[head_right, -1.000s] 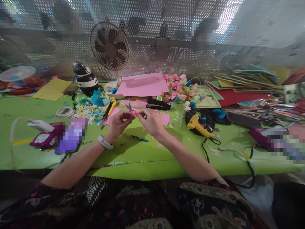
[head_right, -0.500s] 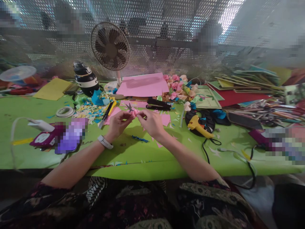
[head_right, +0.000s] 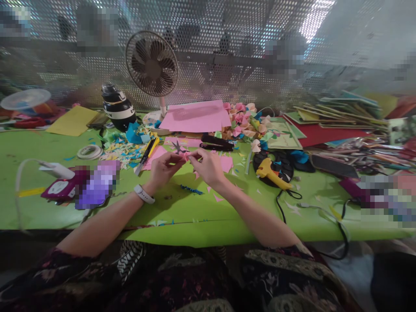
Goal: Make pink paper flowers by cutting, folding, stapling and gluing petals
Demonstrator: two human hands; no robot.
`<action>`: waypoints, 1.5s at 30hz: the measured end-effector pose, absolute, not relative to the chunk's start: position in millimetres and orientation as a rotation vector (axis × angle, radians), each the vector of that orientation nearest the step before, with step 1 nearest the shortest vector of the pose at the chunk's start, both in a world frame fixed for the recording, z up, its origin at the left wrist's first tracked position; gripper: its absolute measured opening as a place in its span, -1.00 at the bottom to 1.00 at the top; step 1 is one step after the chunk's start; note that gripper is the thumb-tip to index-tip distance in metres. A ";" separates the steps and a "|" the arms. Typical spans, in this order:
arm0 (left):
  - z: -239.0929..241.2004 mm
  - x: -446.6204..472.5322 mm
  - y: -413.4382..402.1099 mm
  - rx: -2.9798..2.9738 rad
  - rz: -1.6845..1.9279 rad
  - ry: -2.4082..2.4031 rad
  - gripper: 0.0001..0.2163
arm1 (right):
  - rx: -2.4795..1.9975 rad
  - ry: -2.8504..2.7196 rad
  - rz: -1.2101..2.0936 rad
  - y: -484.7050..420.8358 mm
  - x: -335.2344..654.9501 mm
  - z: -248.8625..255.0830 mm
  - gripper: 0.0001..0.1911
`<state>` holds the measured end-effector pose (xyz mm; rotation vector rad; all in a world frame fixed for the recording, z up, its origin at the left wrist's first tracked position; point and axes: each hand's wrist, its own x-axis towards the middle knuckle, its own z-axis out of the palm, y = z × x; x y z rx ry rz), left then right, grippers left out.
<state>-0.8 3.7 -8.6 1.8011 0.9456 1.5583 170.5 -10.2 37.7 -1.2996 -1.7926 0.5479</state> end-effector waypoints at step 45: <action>-12.3 -5.1 4.0 2.010 1.526 0.903 -0.84 | -1.332 -1.818 0.564 -10.0 171.7 39.7 -0.84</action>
